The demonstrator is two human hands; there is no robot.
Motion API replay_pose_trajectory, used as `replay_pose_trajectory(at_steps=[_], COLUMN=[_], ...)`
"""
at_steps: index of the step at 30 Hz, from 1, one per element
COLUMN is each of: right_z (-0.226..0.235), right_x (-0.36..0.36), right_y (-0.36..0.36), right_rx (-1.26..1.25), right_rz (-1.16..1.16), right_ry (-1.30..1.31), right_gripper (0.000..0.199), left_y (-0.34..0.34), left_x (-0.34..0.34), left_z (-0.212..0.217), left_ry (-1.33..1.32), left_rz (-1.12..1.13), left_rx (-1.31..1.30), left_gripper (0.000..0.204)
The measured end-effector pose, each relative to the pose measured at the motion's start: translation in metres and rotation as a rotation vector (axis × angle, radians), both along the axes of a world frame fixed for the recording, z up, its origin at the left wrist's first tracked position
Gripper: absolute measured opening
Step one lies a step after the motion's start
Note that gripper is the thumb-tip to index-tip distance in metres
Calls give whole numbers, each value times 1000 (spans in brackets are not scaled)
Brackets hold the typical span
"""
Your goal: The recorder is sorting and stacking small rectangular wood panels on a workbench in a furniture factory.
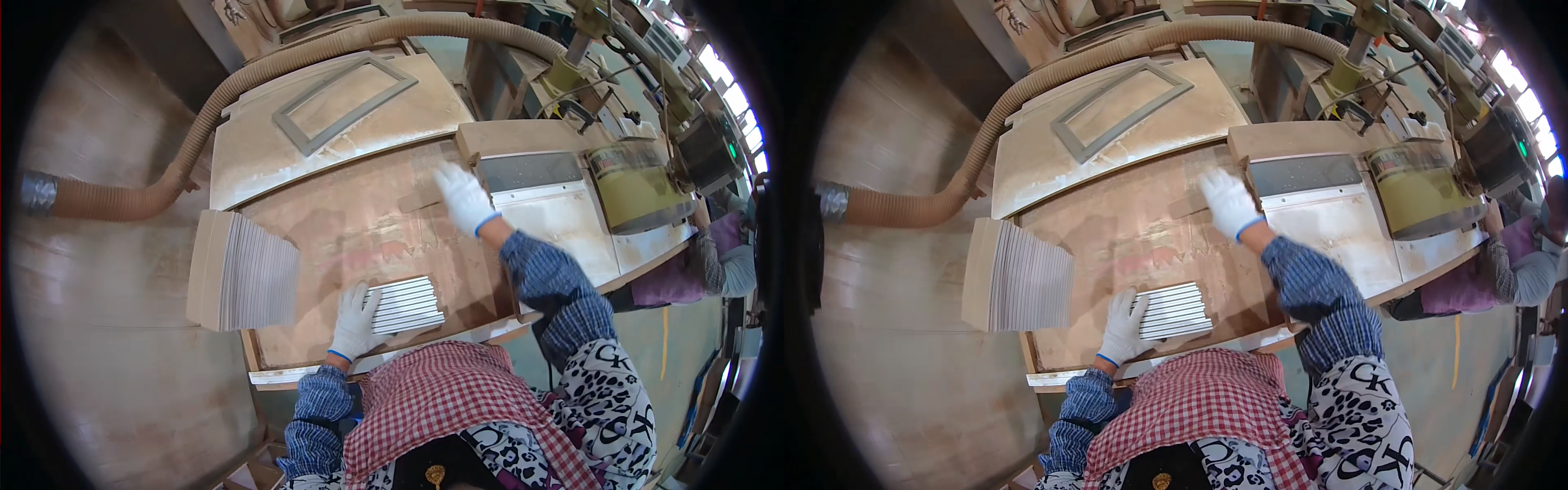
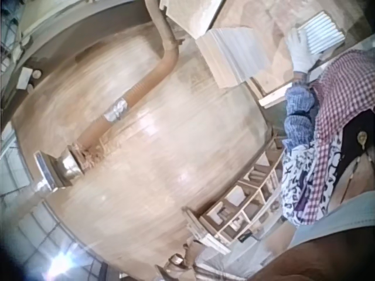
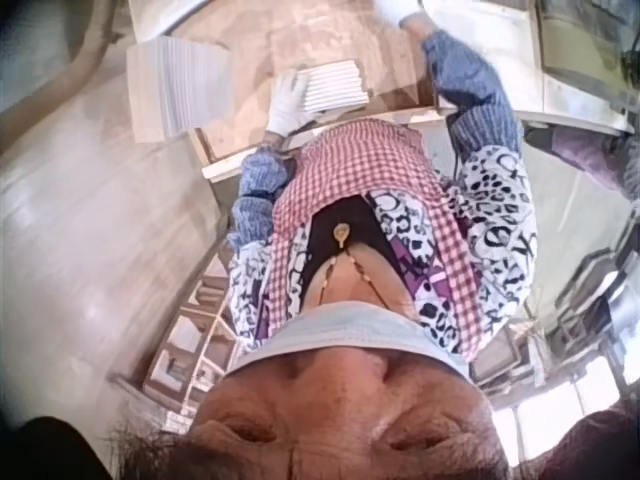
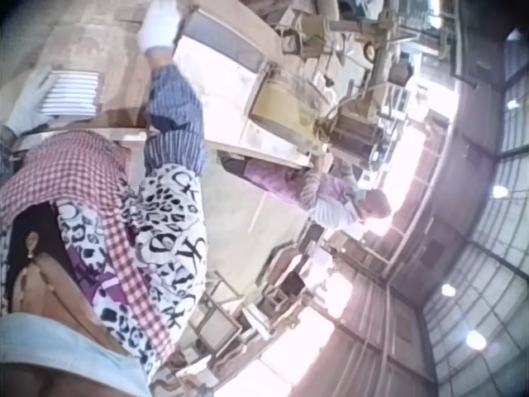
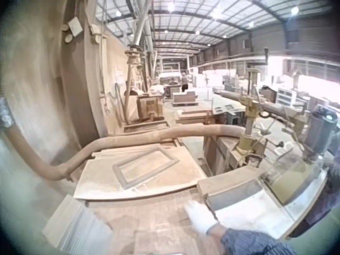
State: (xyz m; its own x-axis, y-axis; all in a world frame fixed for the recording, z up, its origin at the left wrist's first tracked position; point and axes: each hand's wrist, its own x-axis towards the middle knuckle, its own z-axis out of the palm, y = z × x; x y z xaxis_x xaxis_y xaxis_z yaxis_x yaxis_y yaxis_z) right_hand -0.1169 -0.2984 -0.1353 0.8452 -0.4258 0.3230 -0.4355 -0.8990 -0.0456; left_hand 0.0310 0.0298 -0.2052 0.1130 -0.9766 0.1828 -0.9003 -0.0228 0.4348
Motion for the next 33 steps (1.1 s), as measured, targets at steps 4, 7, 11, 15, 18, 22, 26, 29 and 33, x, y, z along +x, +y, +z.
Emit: replay_pose_trajectory(at_steps=[4, 7, 11, 15, 18, 22, 26, 29, 33], right_z=[-18, -54, -89, -72, -58, -66, -108, -96, -81], right_x=[29, 43, 42, 41, 38, 45, 43, 55, 57], right_y=[-43, -34, -16, -12, 2, 31, 43, 74, 104], right_rx=[-19, 8, 56, -50, 201, 830, 1113, 1140, 711], right_rz=[43, 170, 7, 12, 116, 20, 164, 296, 316], right_ry=[344, 452, 509, 499, 477, 286, 178, 398, 346], right_gripper=[39, 27, 17, 19, 24, 35, 37, 38, 34], left_y=[-2, 0, -3, -1, 3, 2, -4, 1, -3], left_x=[0, 2, 5, 5, 4, 3, -2, -3, 1], left_z=[3, 4, 6, 1, -4, -3, 2, 0, 3], left_ry=[-16, -12, -4, 2, -35, -11, -20, -111, -211], left_rz=[-1, 14, -23, -21, -2, 16, -2, 26, -33], left_rx=[9, 16, 10, -24, -33, -6, -4, -33, -16], left_gripper=[95, 96, 95, 93, 93, 90, 91, 91, 96])
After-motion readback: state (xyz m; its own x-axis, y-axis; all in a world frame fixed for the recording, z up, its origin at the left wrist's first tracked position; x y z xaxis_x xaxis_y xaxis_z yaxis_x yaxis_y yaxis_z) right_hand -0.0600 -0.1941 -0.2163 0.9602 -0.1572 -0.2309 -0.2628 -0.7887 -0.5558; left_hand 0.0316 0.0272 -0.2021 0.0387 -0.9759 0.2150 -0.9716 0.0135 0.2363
